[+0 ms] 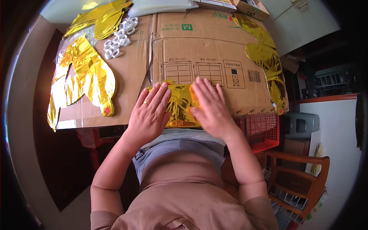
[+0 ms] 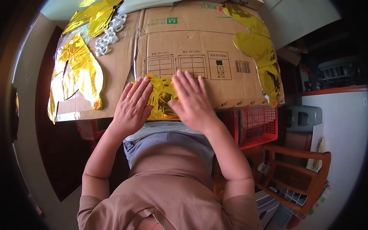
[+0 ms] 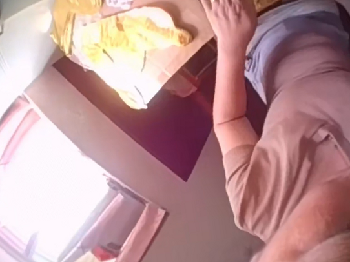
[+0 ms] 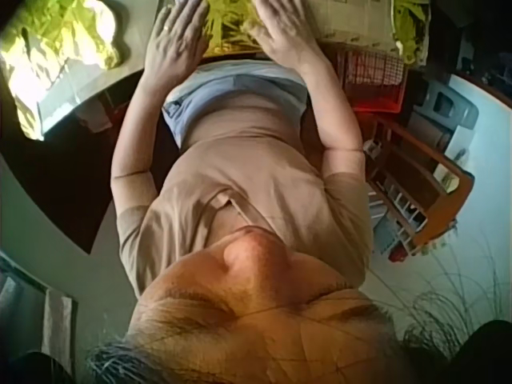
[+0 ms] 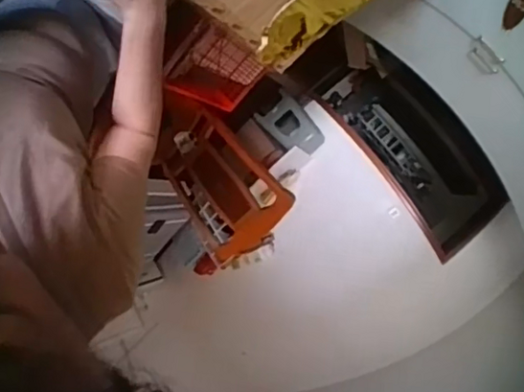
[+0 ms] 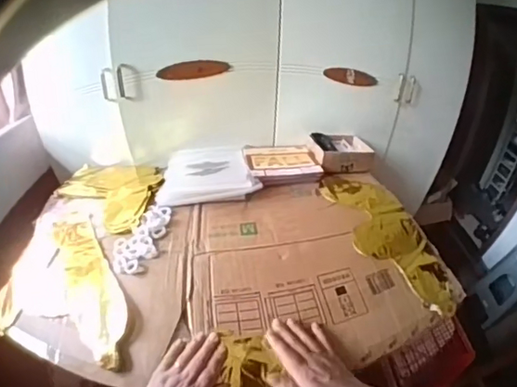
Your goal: Folding gold foil balloons and mounting them onto cardboard backing sheets for retail display.
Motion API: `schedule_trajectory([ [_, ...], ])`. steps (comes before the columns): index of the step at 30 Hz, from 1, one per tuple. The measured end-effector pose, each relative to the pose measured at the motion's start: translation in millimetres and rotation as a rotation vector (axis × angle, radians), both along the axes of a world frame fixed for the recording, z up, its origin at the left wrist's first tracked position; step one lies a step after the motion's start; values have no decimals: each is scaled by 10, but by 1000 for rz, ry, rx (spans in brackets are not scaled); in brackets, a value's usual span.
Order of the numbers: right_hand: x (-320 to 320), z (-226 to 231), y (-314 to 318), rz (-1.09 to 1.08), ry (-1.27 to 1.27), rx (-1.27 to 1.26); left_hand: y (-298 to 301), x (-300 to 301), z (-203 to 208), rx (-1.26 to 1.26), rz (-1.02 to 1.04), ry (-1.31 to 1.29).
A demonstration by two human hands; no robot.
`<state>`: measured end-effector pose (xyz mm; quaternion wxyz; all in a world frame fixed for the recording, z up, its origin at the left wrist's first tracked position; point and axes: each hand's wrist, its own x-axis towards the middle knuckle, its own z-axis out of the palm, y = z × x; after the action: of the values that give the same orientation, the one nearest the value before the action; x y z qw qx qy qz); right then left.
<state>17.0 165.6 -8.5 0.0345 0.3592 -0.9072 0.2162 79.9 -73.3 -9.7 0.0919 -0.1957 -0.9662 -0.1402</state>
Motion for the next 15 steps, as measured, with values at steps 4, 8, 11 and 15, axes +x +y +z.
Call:
schedule_trajectory([
  [4, 136, 150, 406, -235, -136, -665, 0, 0, -20, 14, 1, 4],
  [8, 586, 41, 473, -491, -441, -733, -1, 14, -30, 26, 9, -2],
  [11, 687, -93, 378, -499, -837, -678, -7, 26, -31, 26, 16, 4],
  [15, 633, -291, 159, -467, -1212, -938, -1, 25, -27, 29, 16, 8],
])
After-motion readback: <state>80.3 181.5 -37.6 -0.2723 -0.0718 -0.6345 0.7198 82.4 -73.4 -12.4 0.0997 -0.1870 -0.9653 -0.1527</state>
